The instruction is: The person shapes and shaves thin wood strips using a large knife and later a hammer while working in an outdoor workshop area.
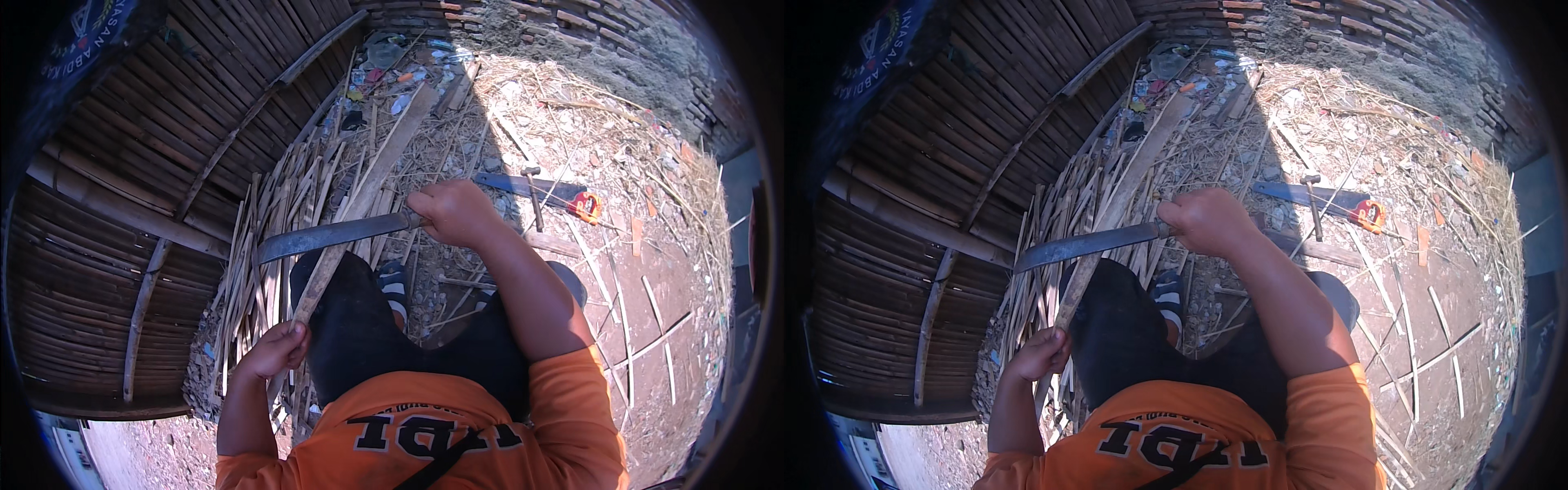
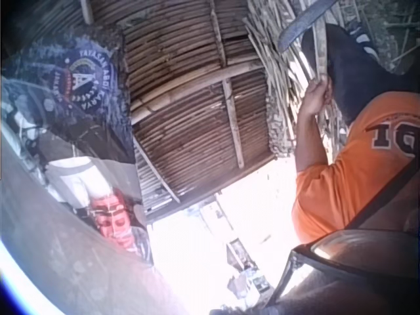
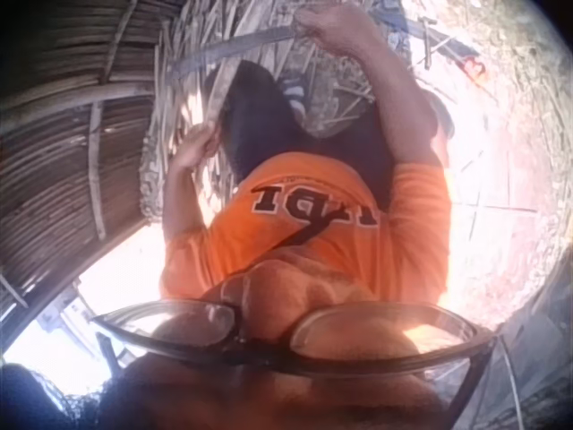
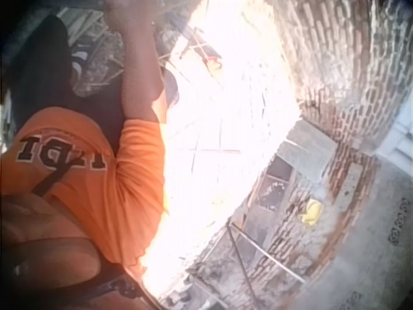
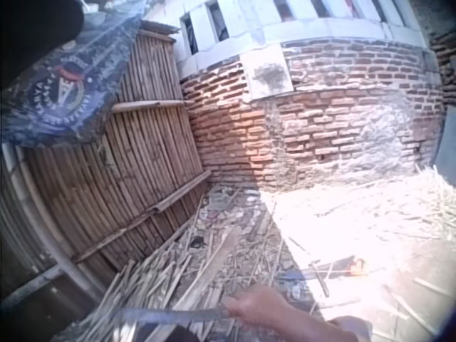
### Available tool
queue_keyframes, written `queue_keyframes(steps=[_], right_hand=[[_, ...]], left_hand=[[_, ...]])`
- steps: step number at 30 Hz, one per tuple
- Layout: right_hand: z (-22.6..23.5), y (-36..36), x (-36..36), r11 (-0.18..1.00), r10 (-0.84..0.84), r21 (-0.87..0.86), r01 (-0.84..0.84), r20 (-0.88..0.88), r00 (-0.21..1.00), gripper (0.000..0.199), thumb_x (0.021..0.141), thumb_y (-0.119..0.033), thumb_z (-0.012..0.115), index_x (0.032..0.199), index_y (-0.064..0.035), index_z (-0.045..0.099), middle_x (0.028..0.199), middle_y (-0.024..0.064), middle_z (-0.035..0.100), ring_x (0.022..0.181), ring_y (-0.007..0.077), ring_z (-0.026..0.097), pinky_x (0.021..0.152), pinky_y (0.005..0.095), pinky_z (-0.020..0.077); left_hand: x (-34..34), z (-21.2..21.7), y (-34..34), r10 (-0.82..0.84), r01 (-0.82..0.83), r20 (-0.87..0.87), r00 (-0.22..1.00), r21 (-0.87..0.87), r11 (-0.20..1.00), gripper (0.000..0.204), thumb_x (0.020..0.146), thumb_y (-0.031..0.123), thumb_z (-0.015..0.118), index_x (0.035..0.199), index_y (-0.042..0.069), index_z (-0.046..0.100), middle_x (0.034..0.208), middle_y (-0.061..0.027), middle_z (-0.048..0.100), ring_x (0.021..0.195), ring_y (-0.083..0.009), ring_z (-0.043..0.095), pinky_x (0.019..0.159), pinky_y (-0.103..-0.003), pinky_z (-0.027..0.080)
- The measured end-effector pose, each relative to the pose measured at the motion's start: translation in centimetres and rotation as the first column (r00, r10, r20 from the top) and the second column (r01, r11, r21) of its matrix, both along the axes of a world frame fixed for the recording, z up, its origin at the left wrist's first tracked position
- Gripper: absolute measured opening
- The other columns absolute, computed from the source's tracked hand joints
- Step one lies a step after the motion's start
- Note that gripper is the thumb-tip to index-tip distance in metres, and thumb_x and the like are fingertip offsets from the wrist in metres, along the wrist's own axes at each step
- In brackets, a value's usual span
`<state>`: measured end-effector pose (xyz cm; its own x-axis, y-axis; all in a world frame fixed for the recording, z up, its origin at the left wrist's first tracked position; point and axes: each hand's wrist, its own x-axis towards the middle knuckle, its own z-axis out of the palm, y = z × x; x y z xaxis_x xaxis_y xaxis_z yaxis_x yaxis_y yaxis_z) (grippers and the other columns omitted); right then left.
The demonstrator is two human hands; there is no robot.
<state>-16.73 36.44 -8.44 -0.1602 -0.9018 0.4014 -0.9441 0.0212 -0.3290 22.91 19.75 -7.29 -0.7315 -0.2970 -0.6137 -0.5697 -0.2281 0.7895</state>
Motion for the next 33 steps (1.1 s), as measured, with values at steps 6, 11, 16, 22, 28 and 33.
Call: queue_keyframes(steps=[6, 11, 16, 22, 28, 33], right_hand=[[-0.2, 1.7, -4.5, 0.94, -0.333, -0.003, 0.34, 0.198, 0.922, 0.024, 0.08, -0.017, 0.07, 0.098, -0.0074, 0.058, 0.092, 0.019, 0.069, 0.089, 0.0432, 0.067, 0.076, 0.0524, 0.0534], [-0.2, 1.5, -3.2, 0.958, -0.284, -0.01, 0.288, 0.15, 0.947, 0.025, 0.08, -0.019, 0.071, 0.099, -0.009, 0.059, 0.089, 0.0177, 0.069, 0.086, 0.0427, 0.068, 0.075, 0.0526, 0.0535], [0.1, 2.1, -4.3, 0.942, -0.334, 0.001, 0.335, 0.052, 0.941, 0.026, 0.08, -0.019, 0.072, 0.102, -0.01, 0.06, 0.088, 0.0158, 0.069, 0.086, 0.0405, 0.068, 0.076, 0.0515, 0.0535], [-0.2, 2.0, -5.0, 0.926, -0.37, 0.003, 0.377, 0.196, 0.908, 0.029, 0.08, -0.019, 0.071, 0.105, -0.0103, 0.06, 0.089, 0.016, 0.07, 0.087, 0.0395, 0.069, 0.077, 0.0516, 0.0534], [-0.9, 1.5, -4.0, 0.958, -0.276, -0.067, 0.28, 0.06, 0.959, 0.022, 0.08, -0.015, 0.07, 0.096, -0.0054, 0.057, 0.082, 0.0185, 0.066, 0.083, 0.0436, 0.066, 0.073, 0.0498, 0.051], [-1.8, 2.1, -7.2, 0.849, -0.485, 0.047, 0.527, 0.467, 0.74, 0.033, 0.079, -0.02, 0.074, 0.109, -0.007, 0.067, 0.094, 0.0228, 0.07, 0.094, 0.0426, 0.068, 0.083, 0.051, 0.0526]], left_hand=[[-0.5, 2.0, 0.9, 0.001, 0.054, 0.079, 0.997, -0.685, 0.726, 0.049, 0.105, 0.048, 0.051, 0.096, 0.001, 0.06, 0.064, -0.0021, 0.05, 0.059, -0.0129, 0.045, 0.057, -0.032, 0.037], [-0.6, 0.9, 1.0, -0.033, 0.049, 0.037, 0.999, -0.852, 0.522, 0.043, 0.105, 0.039, 0.053, 0.099, -0.003, 0.062, 0.065, -0.0169, 0.056, 0.059, -0.0292, 0.058, 0.06, -0.042, 0.044], [-0.8, 1.4, 0.7, -0.022, 0.132, 0.133, 0.991, -0.92, 0.37, 0.033, 0.102, 0.029, 0.055, 0.094, -0.003, 0.06, 0.069, -0.0251, 0.06, 0.066, -0.0454, 0.061, 0.059, -0.048, 0.044], [-0.2, 1.6, 0.7, -0.022, 0.13, 0.133, 0.991, -0.902, 0.413, 0.031, 0.102, 0.027, 0.055, 0.091, -0.002, 0.06, 0.068, -0.0249, 0.059, 0.065, -0.0465, 0.061, 0.059, -0.05, 0.044], [-0.2, 1.1, 0.6, -0.039, 0.147, 0.143, 0.989, -0.926, 0.348, 0.03, 0.101, 0.027, 0.056, 0.09, -0.001, 0.06, 0.068, -0.0247, 0.06, 0.065, -0.0467, 0.061, 0.059, -0.05, 0.044], [0.8, 1.1, 0.3, -0.067, 0.059, 0.041, 0.997, -0.953, 0.298, 0.032, 0.103, 0.029, 0.054, 0.09, 0.0, 0.058, 0.065, -0.0213, 0.058, 0.061, -0.042, 0.06, 0.056, -0.047, 0.043]])
